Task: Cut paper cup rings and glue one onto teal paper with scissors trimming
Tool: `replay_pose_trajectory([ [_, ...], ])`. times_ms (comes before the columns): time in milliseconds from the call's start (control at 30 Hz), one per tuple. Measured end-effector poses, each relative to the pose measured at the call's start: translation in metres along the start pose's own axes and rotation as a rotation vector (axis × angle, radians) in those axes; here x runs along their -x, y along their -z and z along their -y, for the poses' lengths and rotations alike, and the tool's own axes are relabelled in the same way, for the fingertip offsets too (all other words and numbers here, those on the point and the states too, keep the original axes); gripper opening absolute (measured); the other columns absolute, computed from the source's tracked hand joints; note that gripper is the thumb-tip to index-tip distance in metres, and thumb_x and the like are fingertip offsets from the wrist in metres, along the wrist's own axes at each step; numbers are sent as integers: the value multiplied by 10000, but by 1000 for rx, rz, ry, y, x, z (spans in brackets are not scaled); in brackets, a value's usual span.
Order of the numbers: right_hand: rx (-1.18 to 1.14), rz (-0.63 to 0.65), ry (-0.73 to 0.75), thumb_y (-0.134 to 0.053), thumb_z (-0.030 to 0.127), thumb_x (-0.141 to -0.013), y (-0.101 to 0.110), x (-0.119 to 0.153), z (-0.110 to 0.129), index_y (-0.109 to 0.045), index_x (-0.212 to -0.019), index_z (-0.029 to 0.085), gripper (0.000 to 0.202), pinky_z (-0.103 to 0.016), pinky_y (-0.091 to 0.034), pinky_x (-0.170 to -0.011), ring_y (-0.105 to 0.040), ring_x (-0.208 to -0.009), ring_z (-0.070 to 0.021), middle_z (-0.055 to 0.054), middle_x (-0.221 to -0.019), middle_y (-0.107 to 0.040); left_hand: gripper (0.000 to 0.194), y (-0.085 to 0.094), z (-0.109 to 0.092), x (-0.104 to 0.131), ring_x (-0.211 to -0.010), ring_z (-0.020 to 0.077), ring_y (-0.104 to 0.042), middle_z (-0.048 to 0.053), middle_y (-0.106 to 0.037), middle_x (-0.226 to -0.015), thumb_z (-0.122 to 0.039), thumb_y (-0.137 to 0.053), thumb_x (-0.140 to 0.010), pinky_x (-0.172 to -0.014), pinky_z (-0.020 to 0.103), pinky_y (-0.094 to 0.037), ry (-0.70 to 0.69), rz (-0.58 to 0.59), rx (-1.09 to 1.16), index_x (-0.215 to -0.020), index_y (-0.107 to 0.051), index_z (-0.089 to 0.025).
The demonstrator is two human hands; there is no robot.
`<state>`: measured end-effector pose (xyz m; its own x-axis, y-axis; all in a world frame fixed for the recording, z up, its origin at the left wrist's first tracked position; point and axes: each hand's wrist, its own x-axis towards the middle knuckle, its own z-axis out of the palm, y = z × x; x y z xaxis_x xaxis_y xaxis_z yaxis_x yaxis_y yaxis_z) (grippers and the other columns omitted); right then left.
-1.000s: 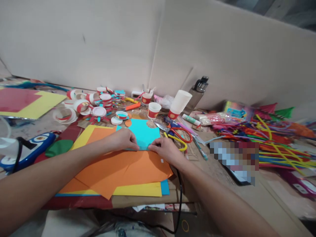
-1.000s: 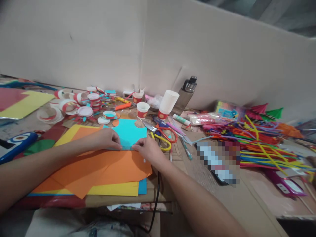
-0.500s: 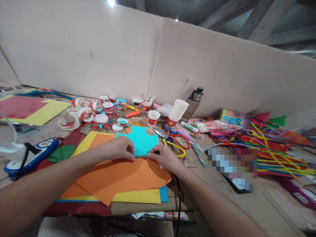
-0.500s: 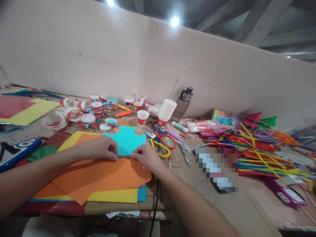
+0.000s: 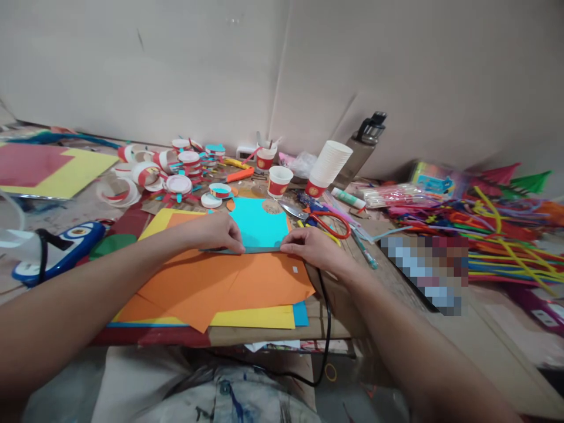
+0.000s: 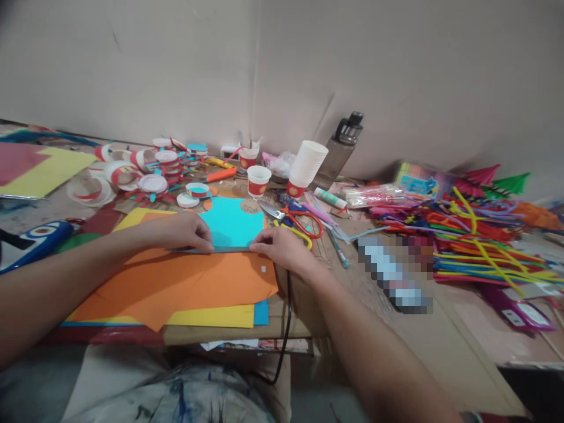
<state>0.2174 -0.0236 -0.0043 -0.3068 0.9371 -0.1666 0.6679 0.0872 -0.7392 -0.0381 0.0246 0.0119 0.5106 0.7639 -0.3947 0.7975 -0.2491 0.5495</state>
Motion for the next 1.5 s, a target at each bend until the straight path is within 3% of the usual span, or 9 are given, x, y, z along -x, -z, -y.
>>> replay_pose_trajectory([
  [333, 198, -118, -79, -608, 319, -805, -11, -1, 11, -641, -642, 173, 221, -249, -321, -533, -521, -582, -114, 18, -609, -615, 284, 0, 1, -3, -529, 125, -471, -1, -585, -562, -472, -649, -655, -492, 240, -279, 20, 14, -72, -680, -706, -195],
  [433, 227, -119, -70, -602, 300, -809, -12, -1, 12, -650, -657, 174, 204, -251, -331, -547, -548, -609, -122, 7, -644, -645, 259, -4, -2, 4, -584, 135, -513, 1, -622, -639, -444, -596, -709, -527, 240, -312, -71, -1, -139, -697, -677, -198],
  [600, 218, -80, -51, -607, 303, -821, -9, -1, 9, -675, -704, 170, 189, -249, -351, -565, -562, -632, -125, -1, -680, -667, 214, -15, -2, 15, -732, 156, -571, 32, -687, -846, -366, -588, -745, -624, 240, -367, -240, -144, -182, -820, -682, -190],
  [733, 152, -37, 5, -609, 303, -823, -7, 0, 5, -690, -766, 170, 165, -241, -389, -598, -584, -670, -128, -8, -736, -683, 249, -17, 0, 14, -722, 160, -586, 27, -702, -789, -389, -561, -786, -621, 245, -365, -164, -121, -88, -778, -710, -190],
  [900, 48, -45, 15, -643, 432, -808, -12, 0, 1, -697, -778, 173, 266, -234, -369, -543, -550, -615, -116, -2, -700, -671, 342, -12, 2, 5, -611, 143, -522, 9, -630, -634, -479, -559, -768, -541, 252, -292, -94, -79, -95, -701, -704, -177],
  [1067, 129, -155, -12, -639, 435, -817, -18, -3, 1, -680, -683, 172, 298, -247, -313, -516, -503, -569, -104, 13, -615, -633, 351, -10, 4, -4, -530, 118, -441, -1, -557, -550, -509, -593, -705, -510, 256, -246, -60, -80, -100, -605, -655, -178],
  [1500, 288, -175, -16, -648, 388, -843, -21, -5, 9, -681, -702, 180, 254, -254, -323, -570, -565, -599, -119, -15, -695, -694, 321, -7, -8, -4, -507, 114, -395, -18, -458, -502, -444, -615, -663, -507, 273, -217, 25, -44, -107, -507, -508, -185],
])
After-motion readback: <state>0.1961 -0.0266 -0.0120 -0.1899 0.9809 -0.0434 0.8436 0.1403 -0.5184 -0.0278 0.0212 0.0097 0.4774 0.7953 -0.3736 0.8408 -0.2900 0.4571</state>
